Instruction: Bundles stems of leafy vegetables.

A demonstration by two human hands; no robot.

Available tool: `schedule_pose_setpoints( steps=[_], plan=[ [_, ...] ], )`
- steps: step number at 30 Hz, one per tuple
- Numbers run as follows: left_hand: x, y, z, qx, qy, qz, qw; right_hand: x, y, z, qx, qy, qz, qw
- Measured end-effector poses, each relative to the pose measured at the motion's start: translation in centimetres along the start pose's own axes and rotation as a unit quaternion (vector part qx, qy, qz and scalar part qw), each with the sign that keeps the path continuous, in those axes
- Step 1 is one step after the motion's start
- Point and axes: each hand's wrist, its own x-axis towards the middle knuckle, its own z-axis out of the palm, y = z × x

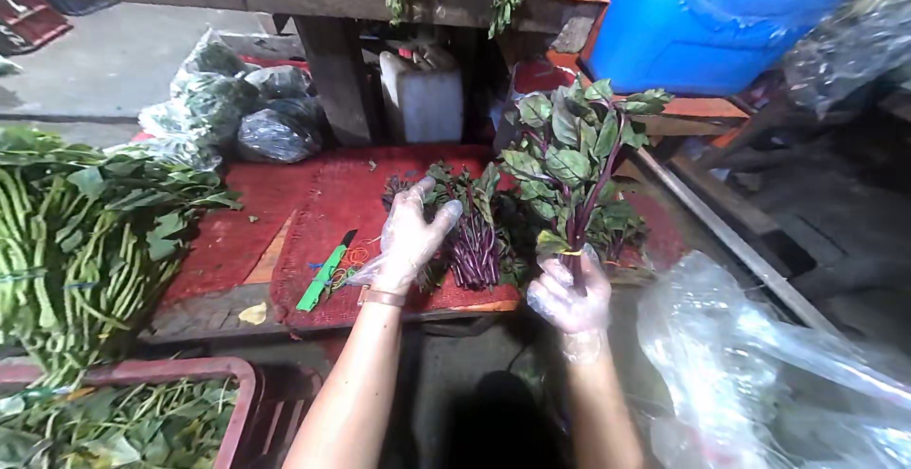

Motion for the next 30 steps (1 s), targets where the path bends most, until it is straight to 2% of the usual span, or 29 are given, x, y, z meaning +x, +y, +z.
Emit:
schedule_pose_setpoints(
  steps=[2,4,5,7,8,9,11,13,18,19,21,23,25,27,30],
  plan=[
    [-0.3,0.4,-0.1,-0.022,-0.024,0.016,0.999,0.1,0.3,0.5,-0.039,0.04,-0.02,0.998],
    [-0.8,1.1,-0.2,-0.077,-0.1,0.039,0.991,0.3,1.2,1.6,-0.164,0.136,-0.088,0.973],
    [-1.1,1.6,-0.1,-0.117,-0.157,0.042,0.98,0.6,2.0,2.3,-0.293,0.208,-0.134,0.923],
    [-1.5,2.2,0.6,-0.193,-0.256,0.022,0.947,1.5,3.7,3.2,-0.577,0.34,-0.151,0.727],
    [-1.7,2.4,1.0,-0.225,-0.285,0.012,0.932,1.9,4.3,3.4,-0.661,0.362,-0.131,0.644],
    [-1.9,2.7,1.3,-0.254,-0.296,0.011,0.921,2.1,4.9,3.3,-0.709,0.363,-0.123,0.591],
    [-2.1,3.0,2.0,-0.303,-0.291,0.028,0.907,2.2,6.1,2.4,-0.758,0.337,-0.137,0.541],
    [-2.3,3.2,2.2,-0.317,-0.273,0.029,0.908,2.2,6.9,1.7,-0.785,0.307,-0.151,0.516],
    [-2.7,3.8,3.2,-0.282,-0.204,-0.024,0.937,1.9,7.9,1.7,-0.837,0.278,-0.167,0.44],
    [-2.6,3.7,3.5,-0.289,-0.195,-0.033,0.937,1.9,8.0,1.8,-0.843,0.269,-0.166,0.435],
    [-2.2,3.1,3.7,-0.294,-0.187,-0.058,0.936,1.4,7.5,2.6,-0.843,0.233,-0.12,0.469],
    [-1.5,1.9,3.0,-0.308,-0.202,-0.054,0.928,0.9,5.7,4.3,-0.821,0.195,-0.045,0.535],
    [-0.9,0.7,2.2,-0.381,-0.227,-0.05,0.895,0.8,3.5,4.5,-0.792,0.177,-0.073,0.58],
    [-0.9,0.5,1.2,-0.425,-0.249,-0.063,0.868,1.1,2.1,3.8,-0.791,0.157,-0.135,0.576],
    [-0.9,0.5,0.5,-0.424,-0.265,-0.045,0.865,2.3,2.3,3.8,-0.807,0.103,-0.165,0.557]
  ],
)
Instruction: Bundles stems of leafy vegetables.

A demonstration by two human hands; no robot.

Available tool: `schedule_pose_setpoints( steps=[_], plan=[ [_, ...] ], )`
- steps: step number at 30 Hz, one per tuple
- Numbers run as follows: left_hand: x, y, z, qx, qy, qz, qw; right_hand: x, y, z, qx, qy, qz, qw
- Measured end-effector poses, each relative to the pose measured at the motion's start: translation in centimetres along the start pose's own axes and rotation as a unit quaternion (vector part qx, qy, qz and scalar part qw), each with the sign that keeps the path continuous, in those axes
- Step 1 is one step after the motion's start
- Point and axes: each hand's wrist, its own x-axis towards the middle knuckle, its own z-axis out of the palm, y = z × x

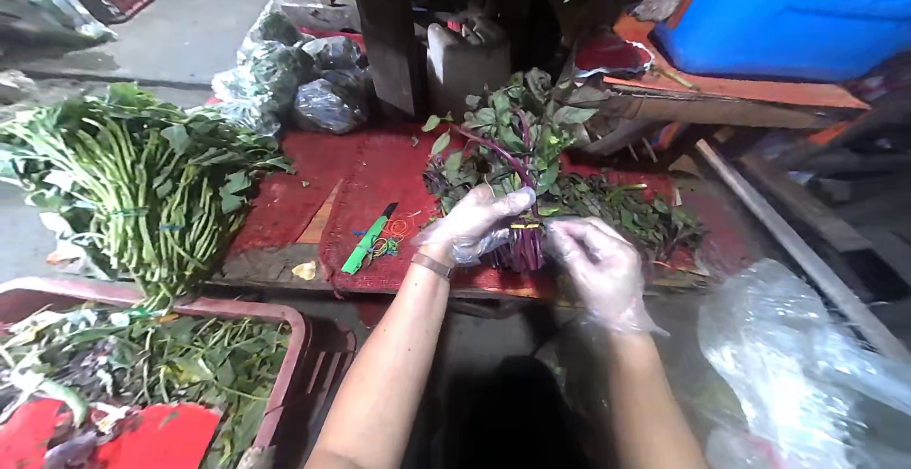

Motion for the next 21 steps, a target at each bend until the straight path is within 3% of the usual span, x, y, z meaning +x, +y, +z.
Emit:
schedule_pose_setpoints(
  steps=[6,12,14,16,19,21],
  plan=[
    [-0.5,-0.5,-0.7,-0.097,-0.109,0.057,0.988,0.5,-0.7,1.5,0.031,-0.03,-0.05,0.998],
    [-0.6,-0.5,-0.4,-0.108,-0.135,0.074,0.982,1.0,-0.7,1.8,-0.031,-0.011,-0.157,0.987],
    [-0.5,-0.5,-0.1,-0.126,-0.135,0.062,0.981,1.0,-0.7,2.0,0.013,-0.011,-0.13,0.991],
    [-0.5,-0.6,0.2,-0.11,-0.094,0.041,0.989,1.0,-0.5,2.1,0.107,-0.035,-0.05,0.992],
    [-0.4,-0.6,0.9,-0.1,-0.036,0.0,0.994,1.1,0.4,1.9,0.254,-0.102,0.079,0.959],
    [-0.6,-0.5,1.4,-0.089,-0.02,-0.027,0.995,1.2,1.1,1.6,0.318,-0.141,0.093,0.933]
  ],
)
